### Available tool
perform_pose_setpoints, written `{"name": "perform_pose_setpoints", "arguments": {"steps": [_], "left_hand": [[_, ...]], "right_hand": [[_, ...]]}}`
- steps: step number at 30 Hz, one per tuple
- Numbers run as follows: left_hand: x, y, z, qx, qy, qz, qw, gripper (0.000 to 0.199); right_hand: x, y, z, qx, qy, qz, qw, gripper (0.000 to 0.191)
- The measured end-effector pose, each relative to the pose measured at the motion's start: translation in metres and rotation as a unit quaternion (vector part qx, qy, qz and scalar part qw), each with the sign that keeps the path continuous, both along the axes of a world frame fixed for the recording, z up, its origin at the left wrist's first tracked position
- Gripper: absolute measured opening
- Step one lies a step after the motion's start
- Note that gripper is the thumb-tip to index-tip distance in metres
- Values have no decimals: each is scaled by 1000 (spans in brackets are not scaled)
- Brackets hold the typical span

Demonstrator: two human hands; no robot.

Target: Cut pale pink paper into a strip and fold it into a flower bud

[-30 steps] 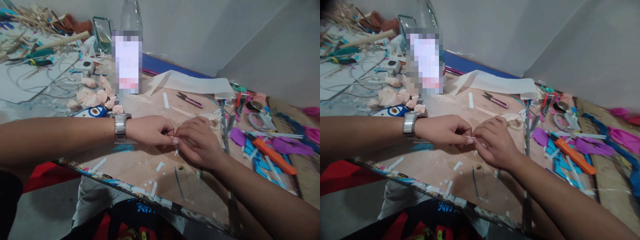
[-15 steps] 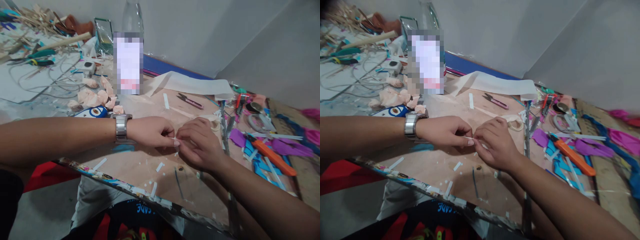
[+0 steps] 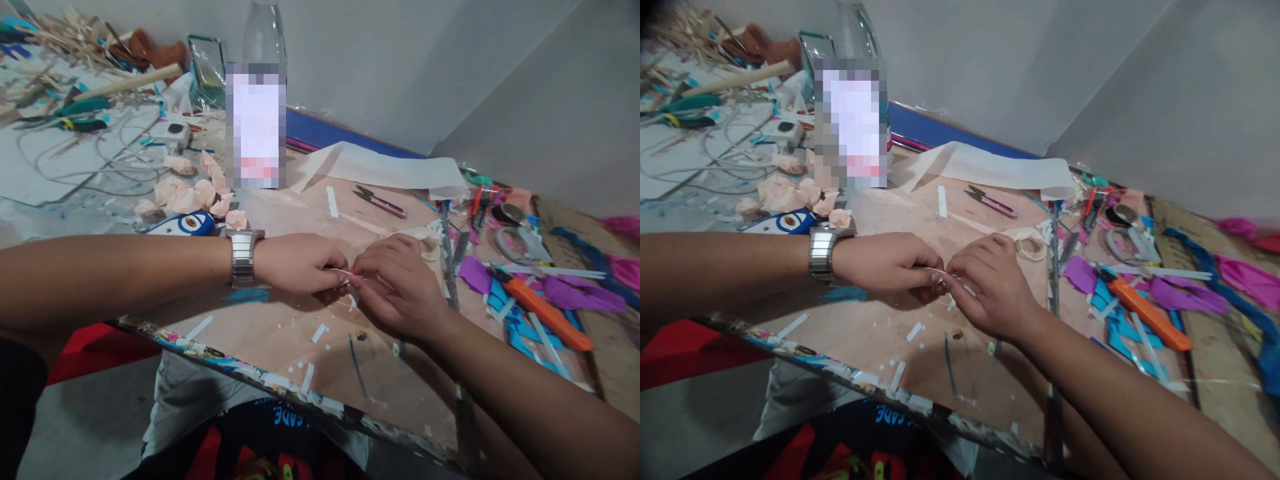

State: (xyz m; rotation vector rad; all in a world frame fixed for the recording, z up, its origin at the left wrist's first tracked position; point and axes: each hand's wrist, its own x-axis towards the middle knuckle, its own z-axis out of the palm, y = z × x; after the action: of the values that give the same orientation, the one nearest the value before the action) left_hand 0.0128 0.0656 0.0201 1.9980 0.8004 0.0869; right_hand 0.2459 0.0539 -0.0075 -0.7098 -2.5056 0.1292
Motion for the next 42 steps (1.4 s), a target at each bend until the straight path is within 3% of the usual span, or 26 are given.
{"name": "perform_pose_setpoints", "arguments": {"steps": [4, 13, 26, 30, 35, 42], "left_hand": [[0, -1, 0, -39, -10, 21, 999, 38], [0, 1, -1, -21, -8, 17, 1000, 35], [-1, 3, 1, -166, -34, 30, 985, 28], [-1, 4, 3, -162, -35, 31, 986, 25], [-2, 3, 1, -174, -64, 49, 982, 34], [-2, 3, 0, -168, -56, 47, 983, 27]], "right_hand": [[0, 0, 0, 9, 13, -18, 1000, 8], [-1, 1, 1, 12, 8, -27, 1000, 9], [0, 1, 0, 8, 19, -14, 1000, 6], [1, 1, 0, 17, 19, -9, 1000, 8], [1, 0, 1, 24, 21, -7, 999, 7], [0, 0, 1, 27, 17, -16, 999, 4]]}}
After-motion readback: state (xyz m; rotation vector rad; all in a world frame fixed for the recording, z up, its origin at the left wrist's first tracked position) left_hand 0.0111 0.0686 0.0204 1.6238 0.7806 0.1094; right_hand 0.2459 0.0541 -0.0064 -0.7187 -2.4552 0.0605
